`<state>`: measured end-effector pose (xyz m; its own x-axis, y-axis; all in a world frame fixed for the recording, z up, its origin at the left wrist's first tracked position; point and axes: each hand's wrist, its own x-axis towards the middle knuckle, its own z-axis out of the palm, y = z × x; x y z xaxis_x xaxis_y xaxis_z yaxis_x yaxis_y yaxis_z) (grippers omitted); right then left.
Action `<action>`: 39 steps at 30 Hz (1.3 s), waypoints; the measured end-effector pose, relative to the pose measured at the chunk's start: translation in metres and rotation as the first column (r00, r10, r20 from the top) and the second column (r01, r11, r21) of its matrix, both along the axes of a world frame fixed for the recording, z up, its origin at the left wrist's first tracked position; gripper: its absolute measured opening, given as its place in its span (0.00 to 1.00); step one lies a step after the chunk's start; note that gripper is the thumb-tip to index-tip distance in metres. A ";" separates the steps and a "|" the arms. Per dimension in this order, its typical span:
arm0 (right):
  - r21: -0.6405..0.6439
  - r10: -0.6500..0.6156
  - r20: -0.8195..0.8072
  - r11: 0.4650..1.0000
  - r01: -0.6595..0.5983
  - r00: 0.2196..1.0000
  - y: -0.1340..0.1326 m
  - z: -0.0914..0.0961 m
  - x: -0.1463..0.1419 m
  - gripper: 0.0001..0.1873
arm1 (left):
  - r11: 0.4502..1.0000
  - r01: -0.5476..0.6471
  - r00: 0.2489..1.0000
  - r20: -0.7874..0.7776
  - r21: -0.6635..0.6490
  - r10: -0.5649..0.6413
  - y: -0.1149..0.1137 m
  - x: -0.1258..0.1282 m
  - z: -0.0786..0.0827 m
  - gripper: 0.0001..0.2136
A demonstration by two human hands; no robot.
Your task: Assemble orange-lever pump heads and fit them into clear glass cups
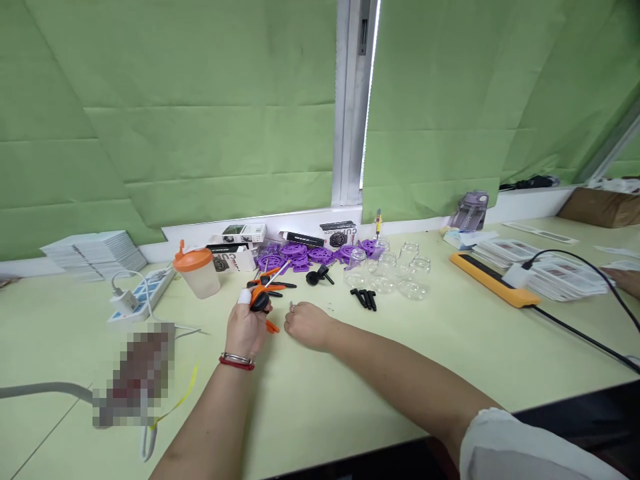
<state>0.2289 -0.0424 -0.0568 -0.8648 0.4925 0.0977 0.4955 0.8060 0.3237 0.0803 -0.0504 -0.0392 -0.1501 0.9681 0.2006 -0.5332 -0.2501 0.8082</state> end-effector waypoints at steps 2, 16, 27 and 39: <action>0.019 0.027 0.001 0.999 -0.027 1.000 0.002 -0.003 0.001 0.10 | 1.000 -0.004 1.000 0.002 0.003 0.004 0.000 0.001 0.000 0.12; 0.148 0.135 -0.004 0.980 -0.133 0.991 0.001 -0.015 0.010 0.12 | 1.000 -0.002 0.997 -0.079 -0.030 0.000 -0.002 0.004 -0.001 0.14; 0.048 0.116 -0.740 0.992 -0.120 0.662 -0.036 0.018 0.036 0.14 | 0.989 0.133 0.987 -0.087 -0.061 -0.138 -0.010 0.009 0.001 0.20; -0.541 -0.533 -0.839 0.801 -0.256 0.106 -0.019 0.037 0.055 0.07 | 0.807 0.487 0.823 -0.134 -0.335 -0.552 -0.040 0.063 -0.011 0.21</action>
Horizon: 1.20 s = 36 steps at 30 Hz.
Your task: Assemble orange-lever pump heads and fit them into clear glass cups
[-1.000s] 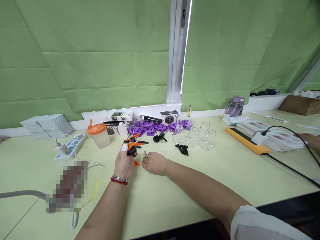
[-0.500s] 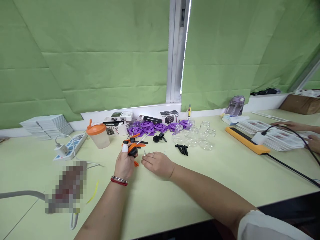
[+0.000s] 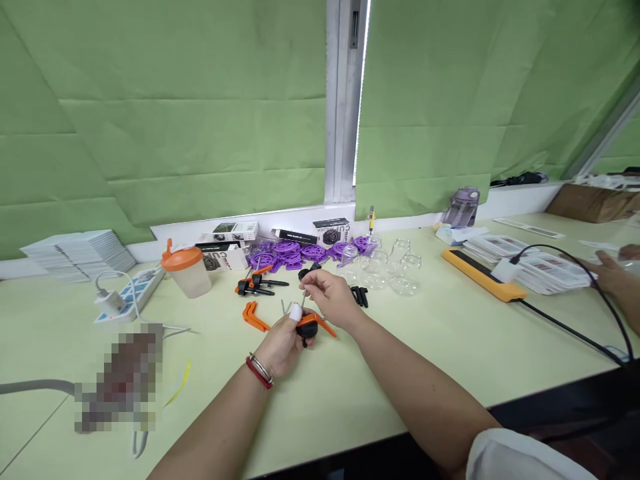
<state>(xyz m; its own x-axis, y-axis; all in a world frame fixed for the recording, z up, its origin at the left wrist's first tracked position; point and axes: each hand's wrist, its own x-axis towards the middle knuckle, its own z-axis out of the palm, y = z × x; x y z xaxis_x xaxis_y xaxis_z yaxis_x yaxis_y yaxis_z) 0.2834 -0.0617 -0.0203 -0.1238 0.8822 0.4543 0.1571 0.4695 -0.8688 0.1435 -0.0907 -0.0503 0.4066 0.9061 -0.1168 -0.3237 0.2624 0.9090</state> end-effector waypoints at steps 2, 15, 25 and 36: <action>0.016 0.010 0.075 1.000 -0.012 0.997 0.001 -0.002 0.001 0.08 | 1.000 0.005 1.000 -0.011 -0.021 -0.006 0.000 0.002 -0.003 0.22; 0.005 0.031 0.205 0.999 -0.033 0.978 -0.010 0.003 -0.001 0.10 | 0.998 0.025 0.999 0.024 -0.051 -0.023 0.000 0.006 -0.005 0.17; -0.038 0.041 0.112 0.999 -0.037 0.993 -0.001 -0.013 0.002 0.09 | 0.994 -0.012 0.998 0.053 -0.107 0.018 0.000 0.005 -0.004 0.14; -0.029 -0.011 0.521 0.999 0.031 0.853 -0.017 0.001 0.001 0.13 | 0.994 -0.003 0.995 0.103 -0.114 0.014 0.010 -0.001 -0.014 0.16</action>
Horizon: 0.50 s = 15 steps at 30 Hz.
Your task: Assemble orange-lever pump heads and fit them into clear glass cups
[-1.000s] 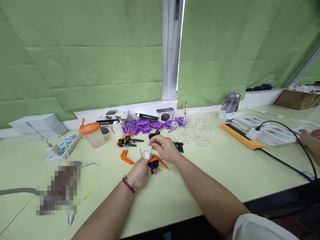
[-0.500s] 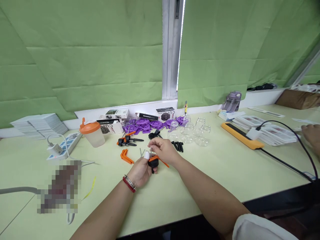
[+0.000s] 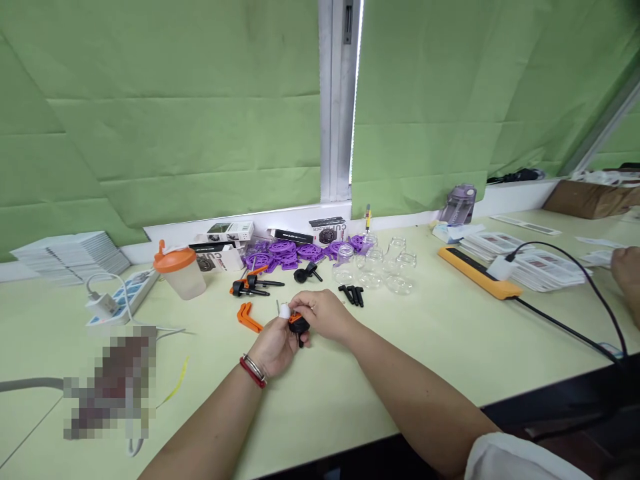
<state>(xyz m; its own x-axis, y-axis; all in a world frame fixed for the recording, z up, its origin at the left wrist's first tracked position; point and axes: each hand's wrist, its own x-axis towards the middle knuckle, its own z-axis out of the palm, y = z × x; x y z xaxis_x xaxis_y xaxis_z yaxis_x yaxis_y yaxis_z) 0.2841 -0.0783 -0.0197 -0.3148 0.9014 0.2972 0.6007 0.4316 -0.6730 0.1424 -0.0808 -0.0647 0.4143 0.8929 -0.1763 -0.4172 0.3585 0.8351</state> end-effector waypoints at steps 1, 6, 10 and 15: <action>0.001 0.004 0.031 1.000 -0.004 1.000 -0.001 0.000 0.000 0.13 | 1.000 0.015 1.000 -0.004 0.006 -0.015 0.000 -0.001 0.000 0.17; 0.000 0.094 0.102 0.996 -0.095 0.990 -0.004 -0.002 0.001 0.15 | 0.996 0.086 0.996 -0.030 0.031 -0.085 0.001 -0.004 0.002 0.20; 0.011 0.234 0.172 0.971 -0.239 0.957 -0.007 0.000 0.006 0.19 | 0.998 0.052 0.999 0.006 -0.028 -0.052 0.001 -0.004 0.008 0.19; 0.080 0.322 0.285 0.931 -0.357 0.903 -0.005 -0.004 0.010 0.36 | 0.992 -0.017 0.999 0.041 -0.122 0.022 0.002 -0.002 0.012 0.14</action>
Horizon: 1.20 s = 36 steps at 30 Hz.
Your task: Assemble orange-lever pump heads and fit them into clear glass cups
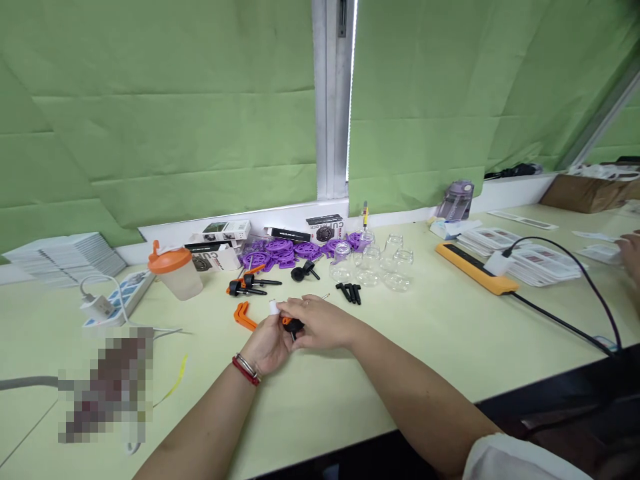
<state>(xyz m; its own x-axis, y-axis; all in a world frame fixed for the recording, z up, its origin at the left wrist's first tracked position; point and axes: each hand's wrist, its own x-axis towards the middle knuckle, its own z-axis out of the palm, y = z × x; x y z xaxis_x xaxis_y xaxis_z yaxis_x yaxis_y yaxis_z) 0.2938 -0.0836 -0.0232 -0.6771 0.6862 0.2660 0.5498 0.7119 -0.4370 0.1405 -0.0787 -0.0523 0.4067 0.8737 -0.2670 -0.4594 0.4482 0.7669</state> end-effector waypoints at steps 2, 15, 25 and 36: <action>-0.039 -0.021 0.002 0.999 0.021 1.000 0.002 -0.005 0.000 0.37 | 1.000 0.011 1.000 -0.002 -0.004 -0.011 0.000 -0.001 0.000 0.15; -0.271 0.010 -0.221 0.960 -0.072 0.975 0.003 0.004 0.011 0.50 | 0.936 0.270 0.948 -0.232 0.227 -0.218 0.003 -0.029 0.009 0.13; -0.190 -0.079 -0.223 0.981 0.036 0.972 0.002 -0.013 -0.010 0.44 | 0.944 0.219 0.899 -0.428 0.248 -0.096 -0.002 -0.024 0.008 0.12; 0.130 -0.043 -0.357 0.987 0.095 0.933 0.013 -0.014 -0.003 0.36 | 0.955 0.151 0.840 -0.543 0.256 0.012 -0.007 -0.013 0.013 0.13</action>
<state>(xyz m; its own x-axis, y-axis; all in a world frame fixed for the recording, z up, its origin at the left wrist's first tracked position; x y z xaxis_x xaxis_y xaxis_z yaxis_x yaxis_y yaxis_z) 0.2907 -0.0708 -0.0371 -0.4742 0.6646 0.5774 0.4287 0.7471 -0.5079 0.1274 -0.0857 -0.0392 0.3344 0.9186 -0.2108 0.0816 0.1946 0.9775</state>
